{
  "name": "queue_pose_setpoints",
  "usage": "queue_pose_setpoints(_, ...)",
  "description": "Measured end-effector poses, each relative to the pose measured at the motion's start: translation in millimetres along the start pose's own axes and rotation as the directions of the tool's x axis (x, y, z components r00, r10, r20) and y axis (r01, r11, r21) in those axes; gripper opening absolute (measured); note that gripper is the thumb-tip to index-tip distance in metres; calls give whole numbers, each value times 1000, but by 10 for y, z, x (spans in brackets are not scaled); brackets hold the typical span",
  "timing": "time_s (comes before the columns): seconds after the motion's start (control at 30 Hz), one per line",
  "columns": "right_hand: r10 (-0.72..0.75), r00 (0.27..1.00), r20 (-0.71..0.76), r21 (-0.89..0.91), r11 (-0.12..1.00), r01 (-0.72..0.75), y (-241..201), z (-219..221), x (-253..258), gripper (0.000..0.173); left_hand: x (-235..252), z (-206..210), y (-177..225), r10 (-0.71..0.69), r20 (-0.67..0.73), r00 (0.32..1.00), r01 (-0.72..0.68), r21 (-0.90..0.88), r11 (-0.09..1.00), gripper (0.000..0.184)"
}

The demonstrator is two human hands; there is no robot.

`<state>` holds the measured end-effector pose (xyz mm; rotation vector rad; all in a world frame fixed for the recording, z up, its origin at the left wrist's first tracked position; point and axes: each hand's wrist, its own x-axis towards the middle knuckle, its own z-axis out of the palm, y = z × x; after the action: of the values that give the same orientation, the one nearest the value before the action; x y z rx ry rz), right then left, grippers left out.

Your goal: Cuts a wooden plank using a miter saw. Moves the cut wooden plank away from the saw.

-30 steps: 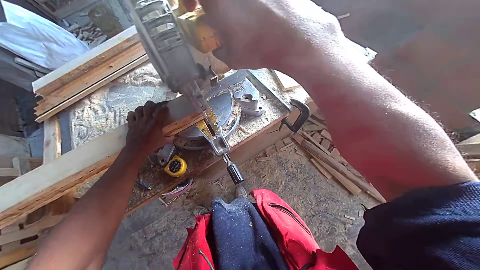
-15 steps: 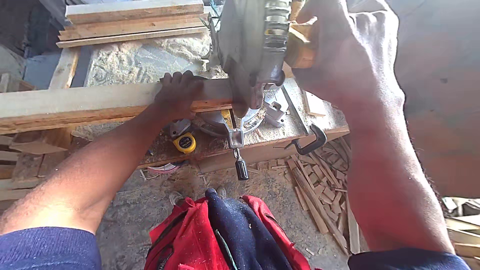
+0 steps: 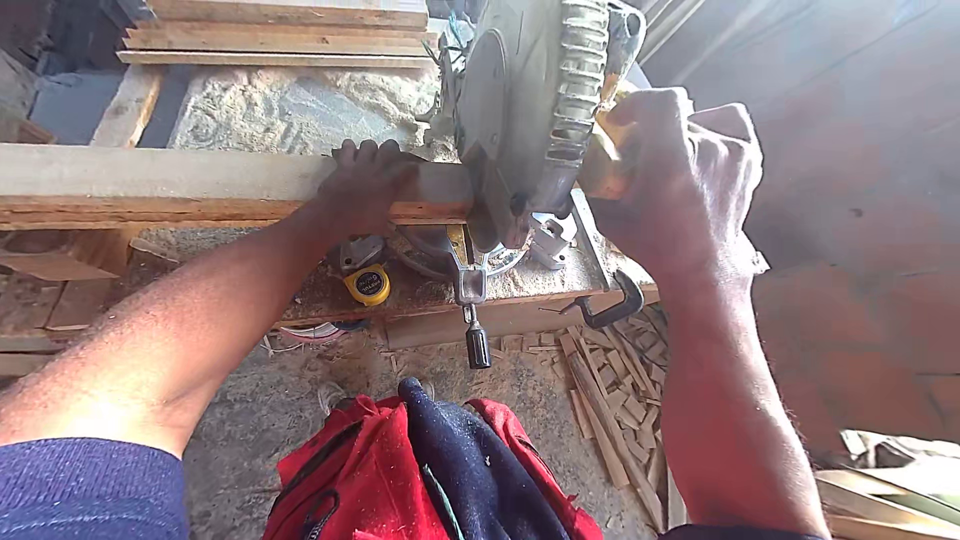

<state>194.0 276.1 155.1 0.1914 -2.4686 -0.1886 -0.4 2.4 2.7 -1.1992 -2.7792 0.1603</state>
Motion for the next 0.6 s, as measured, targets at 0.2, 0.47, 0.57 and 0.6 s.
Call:
queue_pose_setpoints(0.2,-10,1000,-19,-4,1000,10,-3,34,-46,39,12,-3,-15,3,18,1000,-3,1,1000,110)
queue_pose_setpoints(0.47,19,999,-34,0,1000,-19,-52,60,-110,39,-6,8,-17,-12,-2,1000,12,-26,1000,106)
queue_pose_setpoints(0.57,32,999,-42,-8,999,-32,-68,74,-134,35,5,7,-18,-13,-5,1000,13,-19,1000,106)
queue_pose_setpoints(0.6,42,998,-37,-6,999,-42,-78,84,-150,34,8,3,-20,-12,-6,1000,12,-17,1000,106)
